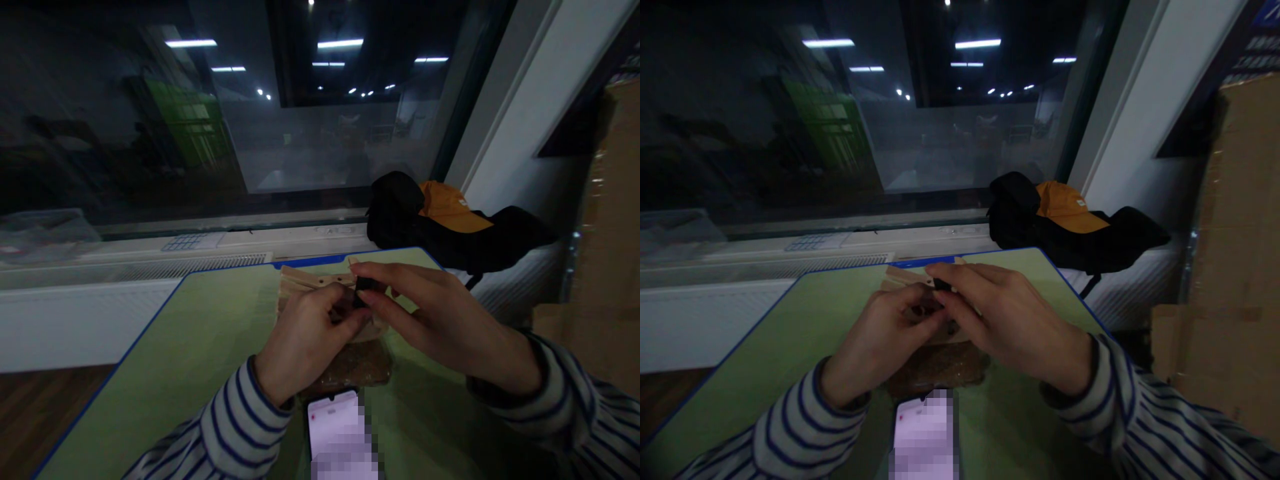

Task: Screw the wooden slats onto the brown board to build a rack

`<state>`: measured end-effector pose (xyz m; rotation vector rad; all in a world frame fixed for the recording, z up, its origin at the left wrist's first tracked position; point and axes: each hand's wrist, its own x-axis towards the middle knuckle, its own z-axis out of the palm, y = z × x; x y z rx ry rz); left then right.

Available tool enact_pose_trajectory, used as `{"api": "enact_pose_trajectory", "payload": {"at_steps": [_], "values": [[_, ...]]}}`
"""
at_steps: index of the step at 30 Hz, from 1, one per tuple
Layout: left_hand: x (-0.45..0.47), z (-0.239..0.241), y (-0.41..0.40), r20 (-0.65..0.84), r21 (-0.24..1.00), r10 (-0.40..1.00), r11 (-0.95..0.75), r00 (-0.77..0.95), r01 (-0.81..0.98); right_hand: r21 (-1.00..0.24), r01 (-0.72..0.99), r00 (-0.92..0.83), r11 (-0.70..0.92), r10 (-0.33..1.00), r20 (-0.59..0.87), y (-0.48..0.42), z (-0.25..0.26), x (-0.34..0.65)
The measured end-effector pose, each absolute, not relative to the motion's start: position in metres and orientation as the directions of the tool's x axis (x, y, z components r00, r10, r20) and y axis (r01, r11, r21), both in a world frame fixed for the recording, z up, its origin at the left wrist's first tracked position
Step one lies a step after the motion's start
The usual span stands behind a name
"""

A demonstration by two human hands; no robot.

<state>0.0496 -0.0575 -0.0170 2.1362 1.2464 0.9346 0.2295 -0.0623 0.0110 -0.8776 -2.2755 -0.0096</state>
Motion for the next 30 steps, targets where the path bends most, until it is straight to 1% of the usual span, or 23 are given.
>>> {"api": "enact_pose_trajectory", "payload": {"at_steps": [6,11,21,26,30], "values": [[0.05,-0.016,-0.0588,0.283,0.695,0.885,-0.456,0.371,0.556,-0.215,0.595,-0.532,0.775,0.579,0.617,-0.0606,0.0097,0.2303],[0.05,-0.0146,-0.0598,0.298,0.668,0.875,-0.476,0.38,0.572,-0.212,0.591,-0.522,0.778,0.569,0.635,-0.0614,0.0104,0.2298],[0.0512,-0.0148,-0.0588,0.295,0.671,0.874,-0.477,0.386,0.567,-0.2,0.593,-0.52,0.78,0.561,0.644,-0.0622,0.0105,0.2301],[0.0523,-0.0162,-0.0585,0.308,0.664,0.873,-0.482,0.378,0.572,-0.17,0.588,-0.526,0.791,0.533,0.663,-0.0617,0.0113,0.2303],[0.053,-0.0167,-0.059,0.339,0.635,0.873,-0.487,0.349,0.6,-0.172,0.598,-0.522,0.783,0.543,0.658,-0.0604,0.0101,0.2297]]}}
